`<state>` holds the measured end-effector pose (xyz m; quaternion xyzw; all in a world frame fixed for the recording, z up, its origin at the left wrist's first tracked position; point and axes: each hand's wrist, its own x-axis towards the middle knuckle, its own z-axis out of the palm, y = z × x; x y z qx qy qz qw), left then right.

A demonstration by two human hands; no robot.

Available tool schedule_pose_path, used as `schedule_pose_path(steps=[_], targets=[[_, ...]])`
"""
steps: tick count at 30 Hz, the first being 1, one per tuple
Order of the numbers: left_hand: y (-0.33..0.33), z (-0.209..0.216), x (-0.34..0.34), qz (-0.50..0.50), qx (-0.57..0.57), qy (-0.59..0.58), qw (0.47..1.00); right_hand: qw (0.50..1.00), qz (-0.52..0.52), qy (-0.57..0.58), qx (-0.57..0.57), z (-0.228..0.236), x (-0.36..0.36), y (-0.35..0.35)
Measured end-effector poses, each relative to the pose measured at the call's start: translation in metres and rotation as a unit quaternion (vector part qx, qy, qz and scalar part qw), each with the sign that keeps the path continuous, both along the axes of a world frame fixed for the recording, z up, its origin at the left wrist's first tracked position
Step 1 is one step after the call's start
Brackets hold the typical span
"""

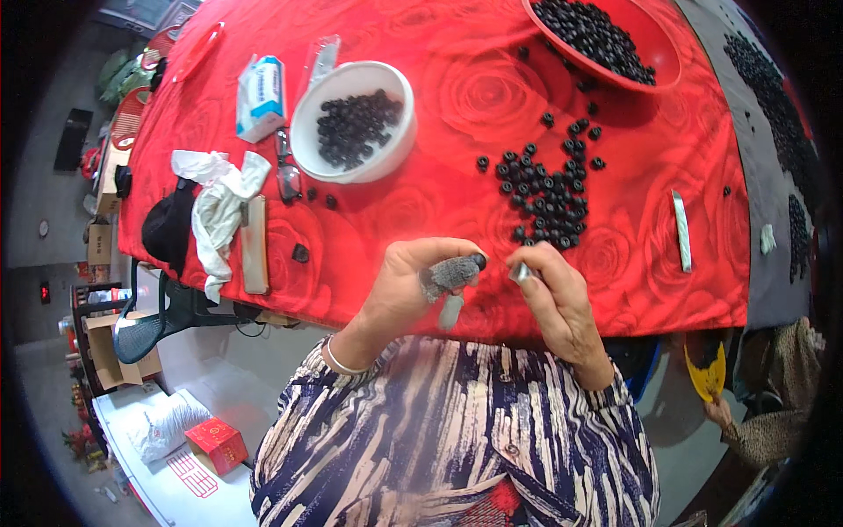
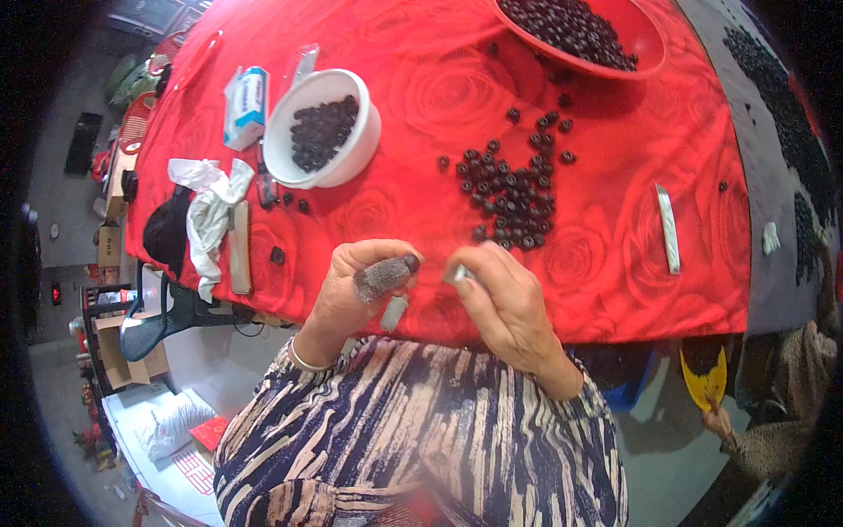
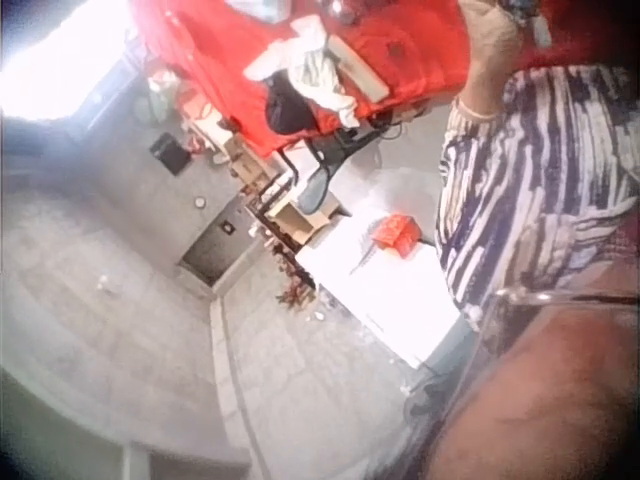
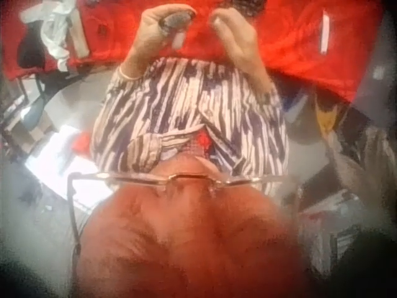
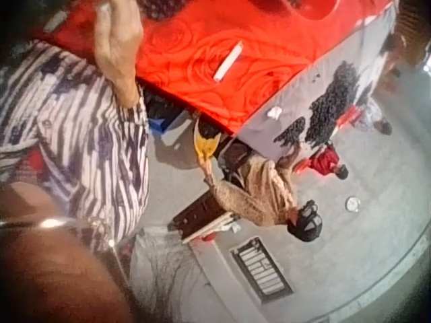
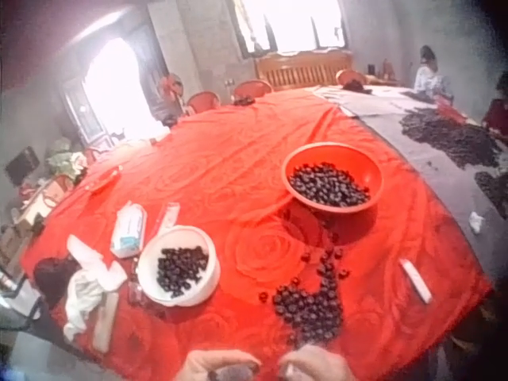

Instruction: The person trims flash from small black circular plastic components using a small metal trimming knife.

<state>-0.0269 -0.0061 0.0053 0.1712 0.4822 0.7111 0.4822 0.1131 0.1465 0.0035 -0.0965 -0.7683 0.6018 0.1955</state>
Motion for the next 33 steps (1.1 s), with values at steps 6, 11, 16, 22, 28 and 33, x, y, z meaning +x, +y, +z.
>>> schedule_pose_path(steps=[6,11,16,22,28,33], targets=[[0.005,0.008,0.014,-0.048,-0.042,-0.011,0.998,1.000,-0.010,0.006,0.028,-0.002,0.000,0.001],[0.006,0.006,0.016,-0.073,-0.046,-0.025,0.996,0.998,-0.020,0.008,0.057,-0.006,0.000,0.002],[0.007,0.002,0.017,-0.071,-0.037,-0.042,0.996,0.998,-0.009,0.009,0.065,-0.006,-0.001,0.005],[0.008,0.000,0.017,-0.078,-0.032,-0.031,0.996,0.999,-0.002,-0.001,0.054,-0.007,-0.002,0.007],[0.010,-0.005,0.016,-0.072,-0.025,-0.039,0.996,0.999,0.015,0.001,0.044,-0.010,-0.002,0.010],[0.011,-0.002,0.013,-0.085,-0.049,-0.032,0.995,0.999,0.011,-0.005,0.037,-0.012,-0.003,0.011]])
